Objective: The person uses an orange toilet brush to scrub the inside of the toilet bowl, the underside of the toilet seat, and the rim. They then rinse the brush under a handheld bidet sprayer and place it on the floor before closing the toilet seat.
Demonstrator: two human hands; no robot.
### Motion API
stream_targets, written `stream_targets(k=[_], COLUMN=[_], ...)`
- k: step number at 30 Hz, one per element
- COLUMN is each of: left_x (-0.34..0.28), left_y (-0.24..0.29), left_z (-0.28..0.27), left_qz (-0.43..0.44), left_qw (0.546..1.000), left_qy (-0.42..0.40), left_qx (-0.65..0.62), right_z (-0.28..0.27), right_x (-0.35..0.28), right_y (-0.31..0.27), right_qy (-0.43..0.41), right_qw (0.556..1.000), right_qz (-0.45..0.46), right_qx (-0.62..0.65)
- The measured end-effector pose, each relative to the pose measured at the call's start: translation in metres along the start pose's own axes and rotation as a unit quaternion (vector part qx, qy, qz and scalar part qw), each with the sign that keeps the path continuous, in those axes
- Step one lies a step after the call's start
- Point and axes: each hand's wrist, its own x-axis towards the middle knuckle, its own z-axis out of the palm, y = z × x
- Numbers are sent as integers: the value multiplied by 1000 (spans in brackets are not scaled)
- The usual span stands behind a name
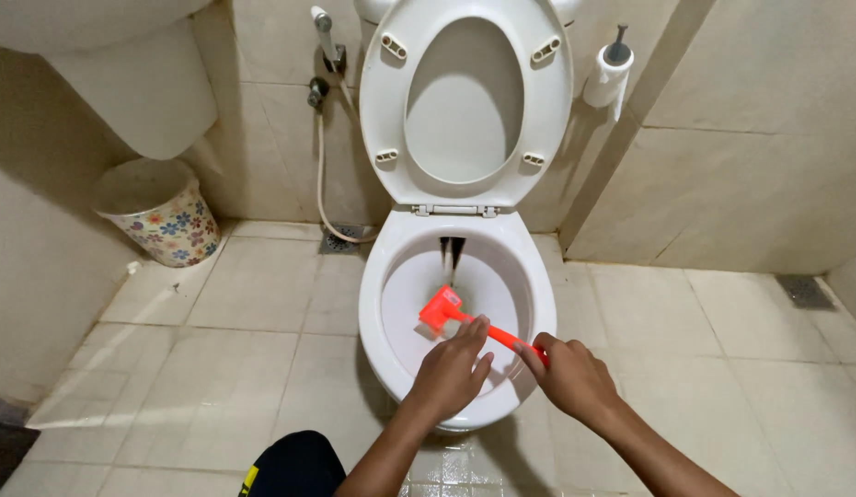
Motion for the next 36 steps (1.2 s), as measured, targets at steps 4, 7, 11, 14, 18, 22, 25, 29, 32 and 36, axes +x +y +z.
stream_targets(k=[4, 7, 11, 14, 18, 22, 25, 29, 32, 36], left_x=[29, 55, 93, 126, 164, 190, 198, 211, 214, 212], left_y=[16, 16, 32, 46, 55, 62, 64, 57, 52, 40], left_z=[-16, -14, -23, -27, -21, -17, -5, 4, 8, 19], left_qz=[-16, 10, 73, 90, 134, 140, 132, 103, 86, 82], left_qw=[1000, 1000, 994, 990, 976, 972, 970, 964, 961, 958], left_qy=[3, 19, 70, 73, 87, 78, 79, 69, 62, 86], left_qx=[-1, 16, 46, 78, 147, 172, 190, 234, 257, 261], right_z=[1, -4, -7, -12, -38, -21, -13, -5, 5, 10], right_x=[15, 24, 43, 62, 63, 101, 116, 143, 162, 175], right_y=[7, 10, 20, 27, 18, 46, 59, 68, 76, 81], right_qy=[52, 135, 199, 254, 218, 247, 270, 269, 249, 205], right_qw=[998, 988, 966, 931, 905, 885, 865, 865, 862, 858], right_qz=[-12, -51, -48, -81, -31, -70, -103, -106, -111, -133], right_qx=[21, 58, 156, 248, 364, 389, 411, 411, 427, 451])
